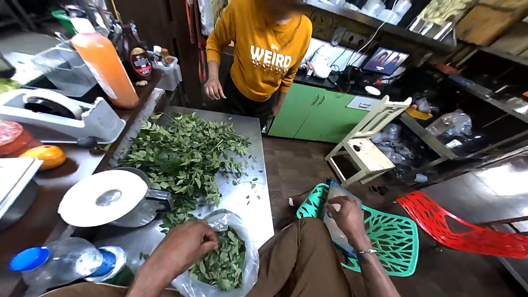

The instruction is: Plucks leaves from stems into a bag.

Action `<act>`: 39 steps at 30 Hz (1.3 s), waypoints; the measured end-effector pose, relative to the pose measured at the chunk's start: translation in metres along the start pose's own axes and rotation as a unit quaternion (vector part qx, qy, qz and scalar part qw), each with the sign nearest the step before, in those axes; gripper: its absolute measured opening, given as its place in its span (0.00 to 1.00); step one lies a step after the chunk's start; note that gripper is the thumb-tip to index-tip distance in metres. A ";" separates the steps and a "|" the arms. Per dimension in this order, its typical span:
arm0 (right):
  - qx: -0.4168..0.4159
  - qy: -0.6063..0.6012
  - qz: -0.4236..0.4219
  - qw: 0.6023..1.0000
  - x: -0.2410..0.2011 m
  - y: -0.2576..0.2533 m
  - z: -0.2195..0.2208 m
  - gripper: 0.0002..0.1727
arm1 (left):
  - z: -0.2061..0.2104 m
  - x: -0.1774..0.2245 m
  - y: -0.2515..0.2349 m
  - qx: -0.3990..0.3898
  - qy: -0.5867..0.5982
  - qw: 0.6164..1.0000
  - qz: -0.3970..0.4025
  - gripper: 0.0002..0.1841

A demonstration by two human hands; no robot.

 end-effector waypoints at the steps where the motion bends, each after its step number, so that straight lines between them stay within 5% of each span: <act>1: 0.025 0.009 0.000 1.000 0.000 -0.005 -0.005 0.12 | -0.001 0.001 -0.002 0.011 0.002 1.000 0.003 0.13; 6: 0.013 -0.072 -0.061 0.995 -0.084 -0.026 0.011 0.11 | -0.009 0.009 -0.011 0.109 0.032 0.992 0.052 0.10; 10: -0.083 -0.086 -0.147 0.982 -0.180 -0.044 0.070 0.11 | -0.025 0.006 -0.011 0.215 0.079 0.970 0.080 0.11; 13: -0.157 -0.080 -0.141 0.974 -0.211 -0.058 0.133 0.17 | -0.037 -0.002 -0.008 0.273 0.100 0.954 0.072 0.12; 16: -0.204 -0.027 -0.100 0.974 -0.201 -0.056 0.188 0.21 | -0.040 -0.007 -0.010 0.277 0.097 0.955 0.053 0.13; 21: -0.192 0.032 -0.143 0.970 -0.205 -0.036 0.192 0.15 | -0.030 -0.008 -0.015 0.255 0.081 0.962 0.051 0.12; 27: -0.030 -0.218 -0.184 0.958 -0.209 -0.047 0.110 0.15 | -0.033 -0.004 -0.010 0.262 0.086 0.959 0.064 0.13; 32: 0.120 -0.172 -0.026 0.977 -0.123 -0.072 0.077 0.17 | -0.034 -0.008 -0.010 0.263 0.085 0.959 0.055 0.13; 36: 0.094 -0.074 0.174 0.977 -0.043 -0.079 0.095 0.30 | -0.036 -0.011 -0.011 0.263 0.088 0.960 0.039 0.13; 39: 0.059 -0.055 0.131 0.988 -0.063 -0.080 0.115 0.27 | -0.037 -0.011 -0.012 0.265 0.086 0.960 0.035 0.13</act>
Point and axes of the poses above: each hand's wrist, its own y-axis away from the middle knuckle, its own z-axis out of the palm, x = y × z, the point moved 9 cm from there along -y, towards the middle knuckle, and after that the axes turned 7 degrees about x, right-handed, at the moved point
